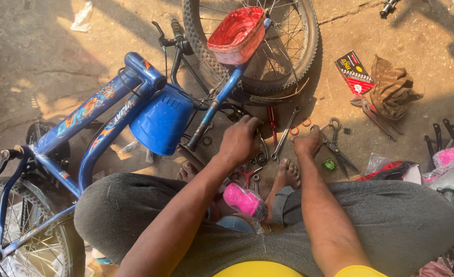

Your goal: The person applies red grease to a bicycle bearing using a small brush, then wipes the bearing with a cloth. They open a small package of ball bearings and use scissors to cut the packaging before handling the bearings.

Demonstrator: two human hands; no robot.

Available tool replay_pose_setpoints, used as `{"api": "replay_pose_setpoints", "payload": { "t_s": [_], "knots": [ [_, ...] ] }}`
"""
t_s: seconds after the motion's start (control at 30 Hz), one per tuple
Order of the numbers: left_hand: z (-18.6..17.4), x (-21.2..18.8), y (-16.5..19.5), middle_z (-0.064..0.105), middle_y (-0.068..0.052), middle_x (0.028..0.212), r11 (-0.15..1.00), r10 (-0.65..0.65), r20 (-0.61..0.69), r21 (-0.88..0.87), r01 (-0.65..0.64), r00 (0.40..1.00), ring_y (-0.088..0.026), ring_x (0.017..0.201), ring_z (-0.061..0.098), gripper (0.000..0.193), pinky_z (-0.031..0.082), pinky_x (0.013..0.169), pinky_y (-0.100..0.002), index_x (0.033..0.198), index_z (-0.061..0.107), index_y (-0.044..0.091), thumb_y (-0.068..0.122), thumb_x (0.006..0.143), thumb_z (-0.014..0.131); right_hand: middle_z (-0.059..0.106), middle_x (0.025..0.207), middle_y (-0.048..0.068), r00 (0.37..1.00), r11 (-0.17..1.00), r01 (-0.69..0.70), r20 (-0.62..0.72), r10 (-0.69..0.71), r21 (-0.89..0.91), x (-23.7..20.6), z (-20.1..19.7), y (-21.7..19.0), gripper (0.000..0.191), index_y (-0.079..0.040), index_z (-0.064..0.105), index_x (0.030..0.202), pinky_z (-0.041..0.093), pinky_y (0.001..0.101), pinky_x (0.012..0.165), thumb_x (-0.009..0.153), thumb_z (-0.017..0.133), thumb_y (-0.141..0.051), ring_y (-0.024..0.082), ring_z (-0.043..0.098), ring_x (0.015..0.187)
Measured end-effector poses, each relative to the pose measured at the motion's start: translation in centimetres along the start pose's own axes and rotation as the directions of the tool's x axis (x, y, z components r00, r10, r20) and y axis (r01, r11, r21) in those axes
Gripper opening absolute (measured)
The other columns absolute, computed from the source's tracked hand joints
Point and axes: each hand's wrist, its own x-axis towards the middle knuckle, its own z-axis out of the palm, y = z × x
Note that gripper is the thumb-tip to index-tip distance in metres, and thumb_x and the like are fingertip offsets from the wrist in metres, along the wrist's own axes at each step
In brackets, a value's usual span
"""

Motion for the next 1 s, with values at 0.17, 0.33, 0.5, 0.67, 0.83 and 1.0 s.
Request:
{"api": "replay_pose_setpoints", "payload": {
  "t_s": [0.17, 0.33, 0.5, 0.67, 0.83, 1.0],
  "knots": [
    [4.1, 0.0, -2.3, 0.069, -0.022, 0.114, 0.954, -0.032, 0.504, 0.274, -0.125, 0.863, -0.039, 0.104, 0.069, 0.024, 0.057, 0.090, -0.047, 0.105, 0.071, 0.002, 0.009, 0.082, 0.067, 0.060, 0.134, 0.022, 0.991, 0.990, -0.137, 0.017, 0.136, 0.024, 0.5, 0.2, -0.1, 0.091, -0.008, 0.053, 0.141, 0.047, 0.0466, 0.104, 0.062, 0.098, -0.016, 0.039, 0.058, 0.125],
    [7.5, -0.1, -3.4, 0.066, -0.024, 0.120, 0.910, -0.125, 0.503, 0.401, -0.103, 0.855, -0.041, 0.103, 0.069, 0.028, 0.057, 0.086, -0.051, 0.121, 0.065, 0.001, 0.010, 0.097, 0.056, 0.064, 0.129, 0.018, 0.984, 0.985, -0.092, -0.136, 0.113, 0.147, 3.1, 0.3, 0.3, 0.082, -0.006, 0.055, 0.140, 0.053, 0.0442, 0.098, 0.067, 0.093, -0.007, 0.035, 0.065, 0.115],
    [8.6, -1.1, -5.0, 0.060, -0.029, 0.125, 0.828, -0.031, 0.486, 0.502, -0.250, 0.873, -0.042, 0.108, 0.064, 0.041, 0.058, 0.079, -0.049, 0.128, 0.058, -0.003, 0.012, 0.090, 0.059, 0.060, 0.122, 0.017, 0.955, 0.962, 0.139, -0.289, -0.067, 0.233, 10.8, -0.3, 1.2, 0.078, -0.005, 0.051, 0.147, 0.056, 0.0394, 0.088, 0.075, 0.078, 0.005, 0.029, 0.067, 0.102],
    [8.6, -1.3, -6.5, 0.061, -0.021, 0.121, 0.881, -0.176, 0.598, 0.450, -0.146, 0.782, -0.038, 0.119, 0.057, 0.048, 0.051, 0.097, -0.050, 0.119, 0.061, 0.000, 0.026, 0.082, 0.076, 0.053, 0.140, 0.022, 0.884, 0.958, 0.246, -0.440, -0.159, 0.148, 20.0, -0.7, 3.7, 0.079, -0.003, 0.044, 0.153, 0.055, 0.0397, 0.101, 0.081, 0.073, 0.012, 0.034, 0.062, 0.121],
    [8.8, -0.5, -6.5, 0.060, -0.022, 0.121, 0.884, -0.183, 0.567, 0.452, -0.118, 0.803, -0.040, 0.121, 0.052, 0.053, 0.043, 0.101, -0.056, 0.117, 0.063, 0.001, 0.032, 0.079, 0.082, 0.044, 0.142, 0.036, 0.852, 0.934, 0.114, -0.451, -0.267, -0.338, 25.7, -2.7, 5.0, 0.096, -0.006, 0.039, 0.154, 0.047, 0.0607, 0.105, 0.069, 0.083, 0.006, 0.052, 0.049, 0.130],
    [8.7, -0.3, -6.8, 0.059, -0.024, 0.124, 0.930, -0.255, 0.538, 0.363, 0.052, 0.804, -0.043, 0.125, 0.049, 0.048, 0.037, 0.105, -0.062, 0.110, 0.069, 0.001, 0.034, 0.078, 0.082, 0.054, 0.132, 0.032, 0.971, 0.886, 0.181, -0.068, -0.231, -0.427, 25.4, -5.3, 3.6, 0.077, -0.008, 0.040, 0.161, 0.046, 0.0576, 0.105, 0.093, 0.075, -0.002, 0.053, 0.057, 0.120]
  ]
}}
